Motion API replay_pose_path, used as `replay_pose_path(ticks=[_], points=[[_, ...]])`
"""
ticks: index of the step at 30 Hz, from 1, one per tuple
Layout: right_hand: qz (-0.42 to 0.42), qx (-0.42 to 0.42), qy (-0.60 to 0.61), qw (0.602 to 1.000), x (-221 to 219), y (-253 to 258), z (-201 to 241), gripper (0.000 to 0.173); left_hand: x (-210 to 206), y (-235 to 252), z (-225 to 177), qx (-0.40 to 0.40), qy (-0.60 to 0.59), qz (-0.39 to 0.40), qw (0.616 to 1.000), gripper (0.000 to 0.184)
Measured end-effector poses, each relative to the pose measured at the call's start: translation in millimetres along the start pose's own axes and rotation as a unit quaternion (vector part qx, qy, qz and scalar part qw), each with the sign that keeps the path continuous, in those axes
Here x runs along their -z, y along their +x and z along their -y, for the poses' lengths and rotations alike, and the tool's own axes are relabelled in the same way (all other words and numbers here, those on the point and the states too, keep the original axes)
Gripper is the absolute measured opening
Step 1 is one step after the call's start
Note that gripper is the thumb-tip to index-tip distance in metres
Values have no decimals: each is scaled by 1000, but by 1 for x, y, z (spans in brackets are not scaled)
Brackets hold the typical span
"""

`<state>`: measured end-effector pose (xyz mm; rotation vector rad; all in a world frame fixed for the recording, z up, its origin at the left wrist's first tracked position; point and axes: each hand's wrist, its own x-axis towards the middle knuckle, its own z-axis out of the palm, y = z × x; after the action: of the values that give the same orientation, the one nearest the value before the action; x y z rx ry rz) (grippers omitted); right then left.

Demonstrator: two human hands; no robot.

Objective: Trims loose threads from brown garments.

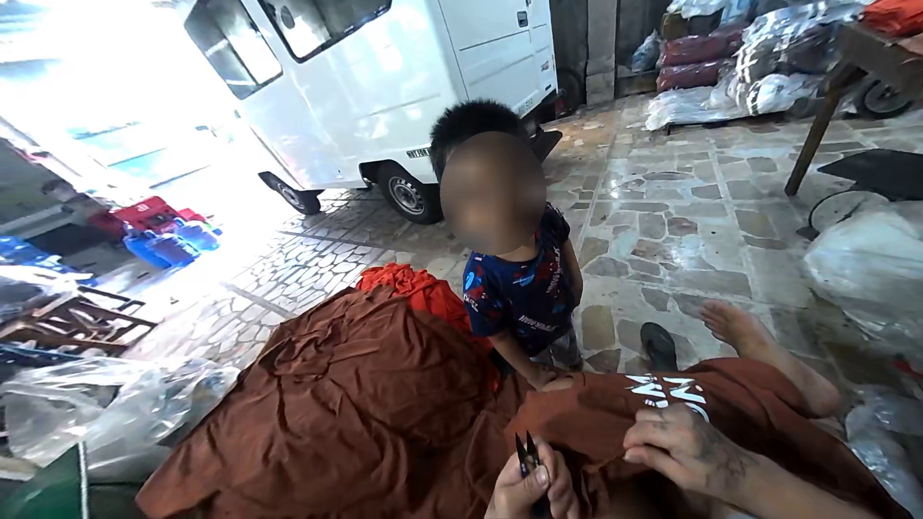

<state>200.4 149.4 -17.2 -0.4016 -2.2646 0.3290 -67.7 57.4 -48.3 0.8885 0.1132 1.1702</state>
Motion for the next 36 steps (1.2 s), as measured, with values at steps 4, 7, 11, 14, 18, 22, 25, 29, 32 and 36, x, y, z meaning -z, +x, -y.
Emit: replay_pose_path(ticks=[4, 7, 11, 14, 18, 22, 25, 29, 32, 36], points=[[24, -65, -30, 997, 16, -11, -19, 33, 4, -1, 0, -9, -3, -6, 1000, 16], [11, -65, -112, 992, 11, -2, -11, 34, 6, -3, 1, -31, -24, -14, 999, 16], [17, -10, -65, 998, -34, 11, 36, 32, 6, -4, 4, -51, -34, -22, 998, 16], [-10, 20, -47, 999, -63, 11, 40, 27, 5, -4, 4, -52, -35, -26, 998, 16], [4, 40, -53, 998, -45, 15, 25, 36, 7, -3, 5, -37, -36, -13, 999, 16], [21, 65, -39, 997, -25, 13, 16, 37, 3, 2, 8, -35, -26, 1, 999, 16], [24, 48, -11, 998, -16, 9, 9, 36, 2, 2, 9, -40, -26, 6, 999, 16], [17, 15, -2, 1000, -1, 2, -2, 35, 3, 0, 8, -43, -34, -5, 998, 16], [9, -44, 12, 999, 17, -11, -15, 33, 2, -1, 7, -39, -36, -8, 999, 15], [1, -154, -24, 988, 32, -26, -36, 33, 2, -1, 5, -46, -42, -24, 998, 15]])
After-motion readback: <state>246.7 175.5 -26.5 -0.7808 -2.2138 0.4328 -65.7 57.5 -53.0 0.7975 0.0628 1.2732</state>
